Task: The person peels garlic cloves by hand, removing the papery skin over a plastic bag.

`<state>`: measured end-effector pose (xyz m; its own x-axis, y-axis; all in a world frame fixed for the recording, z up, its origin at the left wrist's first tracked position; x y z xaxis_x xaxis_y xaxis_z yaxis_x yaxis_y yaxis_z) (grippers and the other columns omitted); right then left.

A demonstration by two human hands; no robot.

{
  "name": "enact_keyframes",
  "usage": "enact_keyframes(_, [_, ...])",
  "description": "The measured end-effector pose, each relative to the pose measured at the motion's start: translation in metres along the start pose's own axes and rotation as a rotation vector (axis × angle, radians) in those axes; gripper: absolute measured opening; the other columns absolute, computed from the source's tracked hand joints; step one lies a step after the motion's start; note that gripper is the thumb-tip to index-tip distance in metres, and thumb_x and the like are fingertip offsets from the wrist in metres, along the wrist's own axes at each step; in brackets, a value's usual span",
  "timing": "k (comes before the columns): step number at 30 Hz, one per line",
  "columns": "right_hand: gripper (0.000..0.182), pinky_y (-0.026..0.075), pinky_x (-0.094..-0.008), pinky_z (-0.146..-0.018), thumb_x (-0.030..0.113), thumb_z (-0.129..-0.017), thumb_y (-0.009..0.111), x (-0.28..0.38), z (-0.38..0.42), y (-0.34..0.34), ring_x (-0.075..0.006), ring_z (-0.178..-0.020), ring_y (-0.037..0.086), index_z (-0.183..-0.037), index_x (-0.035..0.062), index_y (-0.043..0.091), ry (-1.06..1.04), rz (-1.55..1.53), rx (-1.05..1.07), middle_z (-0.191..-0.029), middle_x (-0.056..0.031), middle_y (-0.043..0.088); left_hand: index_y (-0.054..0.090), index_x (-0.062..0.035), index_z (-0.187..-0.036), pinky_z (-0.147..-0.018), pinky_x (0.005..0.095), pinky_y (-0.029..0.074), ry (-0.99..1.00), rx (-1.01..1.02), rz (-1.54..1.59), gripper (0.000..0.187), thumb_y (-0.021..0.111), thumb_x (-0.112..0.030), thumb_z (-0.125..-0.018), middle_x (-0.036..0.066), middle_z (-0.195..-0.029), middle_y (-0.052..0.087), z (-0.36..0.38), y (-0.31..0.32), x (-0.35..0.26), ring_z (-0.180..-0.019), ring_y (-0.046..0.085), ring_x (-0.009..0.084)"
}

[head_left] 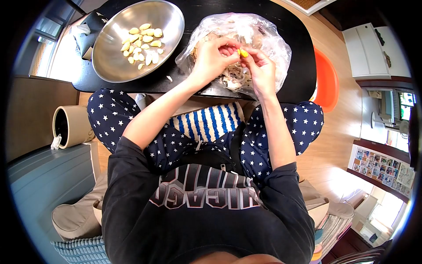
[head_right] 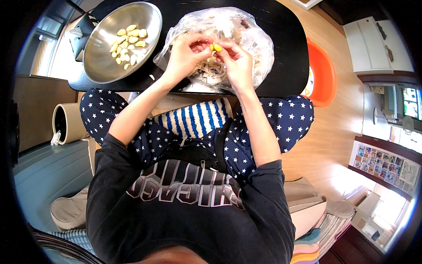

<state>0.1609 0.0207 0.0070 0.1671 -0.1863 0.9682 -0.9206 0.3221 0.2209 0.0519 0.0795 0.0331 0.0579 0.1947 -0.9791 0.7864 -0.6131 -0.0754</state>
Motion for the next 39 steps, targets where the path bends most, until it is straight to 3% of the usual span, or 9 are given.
enact_keyframes(2, [0.016,0.046,-0.0188,-0.064,0.007,-0.085,0.060,0.000,0.002,0.004,-0.0077,-0.070,0.057,-0.099,-0.0017,0.062,0.018,0.085,0.007,-0.084,-0.0053,0.063,0.063,0.0030,-0.097,-0.068,0.0178,0.048,-0.017,-0.050,-0.185,0.018,0.062,-0.003,-0.079,0.005,-0.082,0.064,0.000,-0.006,-0.001,-0.073,0.057,0.0046])
enact_keyframes(11, [0.021,0.049,-0.0200,-0.067,0.013,-0.089,0.055,0.000,0.000,0.004,-0.0088,-0.070,0.058,-0.103,-0.0017,0.058,0.131,-0.137,0.054,-0.083,-0.0071,0.062,0.062,0.0011,-0.103,-0.077,0.0200,0.048,-0.022,0.053,0.100,0.021,0.059,-0.005,-0.083,0.008,-0.092,0.065,-0.005,-0.003,-0.003,-0.083,0.060,0.0083])
enact_keyframes(16, [0.021,0.049,-0.0200,-0.068,0.013,-0.090,0.054,0.002,0.002,0.003,-0.0085,-0.071,0.058,-0.105,-0.0015,0.057,0.139,-0.132,0.060,-0.086,-0.0067,0.062,0.063,0.0010,-0.103,-0.077,0.0207,0.048,-0.037,0.076,-0.024,0.022,0.061,-0.005,-0.082,0.008,-0.093,0.065,-0.004,-0.002,-0.010,-0.082,0.060,0.0087])
enact_keyframes(25, [0.023,0.045,-0.0181,-0.065,0.012,-0.092,0.050,0.007,0.001,0.004,-0.0064,-0.070,0.054,-0.107,-0.0025,0.058,0.085,0.020,0.064,-0.082,-0.0039,0.061,0.065,0.0013,-0.099,-0.074,0.0207,0.049,0.007,0.052,-0.220,0.021,0.065,-0.007,-0.079,0.007,-0.088,0.066,-0.005,-0.004,-0.010,-0.079,0.061,0.0076])
enact_keyframes(27, [0.024,0.043,-0.0186,-0.064,0.013,-0.093,0.048,0.013,0.000,0.004,-0.0057,-0.069,0.051,-0.109,-0.0011,0.059,-0.025,0.231,0.057,-0.080,-0.0023,0.059,0.065,0.0014,-0.098,-0.073,0.0208,0.049,0.011,0.044,-0.286,0.021,0.065,-0.007,-0.079,0.007,-0.087,0.066,-0.004,-0.003,-0.010,-0.078,0.061,0.0077])
enact_keyframes(33, [0.024,0.043,-0.0198,-0.068,0.014,-0.093,0.047,0.014,0.002,0.003,-0.0062,-0.073,0.053,-0.109,0.0005,0.059,-0.018,0.362,0.027,-0.084,-0.0025,0.061,0.065,0.0009,-0.099,-0.072,0.0210,0.049,-0.052,0.039,-0.137,0.022,0.064,-0.009,-0.080,0.009,-0.089,0.067,-0.004,-0.001,0.007,-0.078,0.061,0.0084])
enact_keyframes(35, [0.026,0.041,-0.0187,-0.066,0.017,-0.094,0.046,0.014,0.002,0.004,-0.0049,-0.072,0.050,-0.111,0.0021,0.059,-0.052,0.393,0.036,-0.085,-0.0006,0.060,0.067,0.0004,-0.096,-0.069,0.0215,0.050,-0.054,0.014,0.030,0.021,0.066,-0.013,-0.079,0.008,-0.082,0.068,-0.004,-0.002,0.011,-0.073,0.062,0.0081])
enact_keyframes(39, [0.029,0.040,-0.0176,-0.065,0.021,-0.095,0.045,0.022,0.003,0.009,-0.0034,-0.073,0.048,-0.114,0.0042,0.059,-0.110,0.419,0.085,-0.090,0.0012,0.060,0.066,0.0018,-0.096,-0.070,0.0217,0.049,-0.101,0.041,-0.013,0.022,0.066,-0.012,-0.080,0.008,-0.083,0.068,-0.004,-0.004,0.016,-0.075,0.062,0.0086])
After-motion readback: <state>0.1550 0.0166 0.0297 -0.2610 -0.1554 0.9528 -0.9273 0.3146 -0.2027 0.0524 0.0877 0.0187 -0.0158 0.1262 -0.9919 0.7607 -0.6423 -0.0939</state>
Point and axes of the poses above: each hand's wrist, its own z-axis away from the middle knuckle, its own y-axis out of the palm, x = y × z, the point moved 10 cm from there along -z, towards the middle knuckle
